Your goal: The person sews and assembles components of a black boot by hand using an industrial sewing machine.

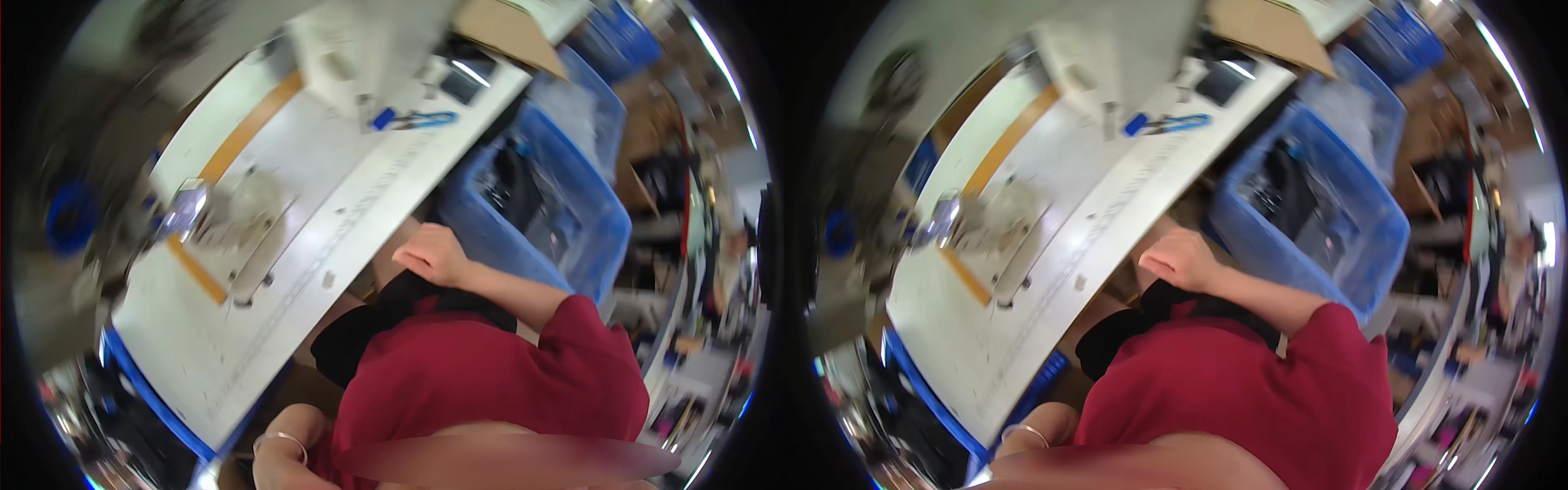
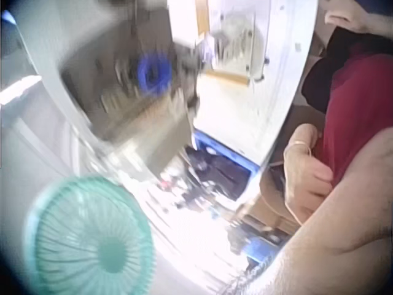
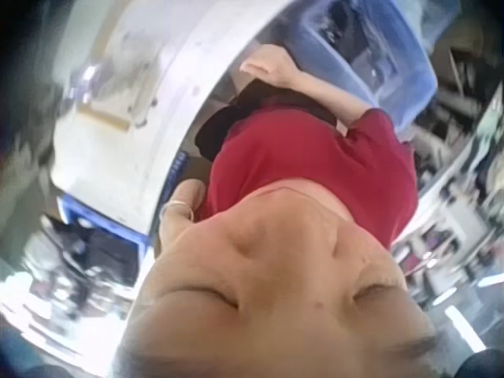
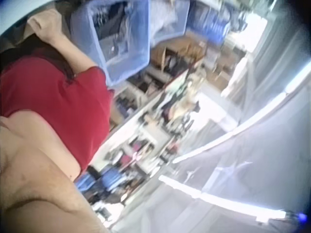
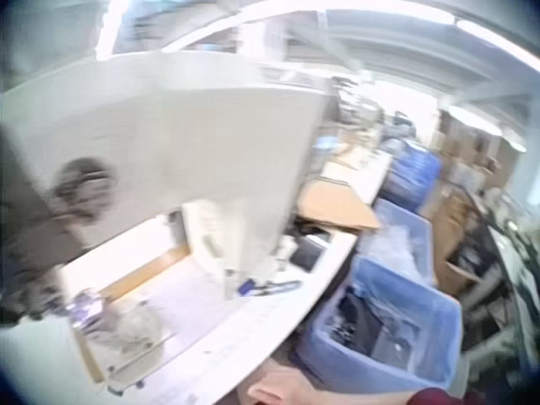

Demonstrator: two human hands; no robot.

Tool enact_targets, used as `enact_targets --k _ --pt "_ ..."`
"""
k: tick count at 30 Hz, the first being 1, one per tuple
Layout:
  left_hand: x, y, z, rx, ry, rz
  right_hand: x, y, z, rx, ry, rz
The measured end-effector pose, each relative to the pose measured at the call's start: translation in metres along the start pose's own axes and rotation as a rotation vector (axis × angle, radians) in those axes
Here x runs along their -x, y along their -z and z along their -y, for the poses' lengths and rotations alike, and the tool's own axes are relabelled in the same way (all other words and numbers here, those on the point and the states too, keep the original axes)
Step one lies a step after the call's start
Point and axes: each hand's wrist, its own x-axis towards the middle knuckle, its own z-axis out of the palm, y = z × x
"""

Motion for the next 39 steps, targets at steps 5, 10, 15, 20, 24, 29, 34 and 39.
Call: enact_targets --k 5,10,15,20,24,29,34,39 --pt "-0.038 -0.015 0.012 0.473 0.04 0.184 0.092 0.071 -0.098 0.055 -0.775 -0.437" --pt "-0.05 -0.027 0.003 0.59 0.153 0.234 0.198 0.119 -0.219 0.328 -1.392 -0.473" --pt "-0.05 -0.027 0.039 0.597 0.149 0.225 0.263 0.103 -0.299 0.339 -1.463 0.106" --pt "-0.051 -0.03 0.053 0.592 0.213 0.267 0.203 0.049 -0.314 0.486 -1.548 0.128" --pt "-0.055 -0.032 0.062 0.58 0.236 0.291 0.187 0.058 -0.312 0.519 -1.62 0.326" --pt "-0.054 -0.033 0.06 0.581 0.262 0.294 0.193 0.075 -0.306 0.73 -1.468 0.295" --pt "-0.046 -0.029 0.049 0.57 0.267 0.286 0.218 0.125 -0.284 0.737 -1.47 -0.203" --pt "-0.04 -0.029 0.029 0.582 0.253 0.282 0.24 0.216 -0.237 0.546 -1.035 -0.702"
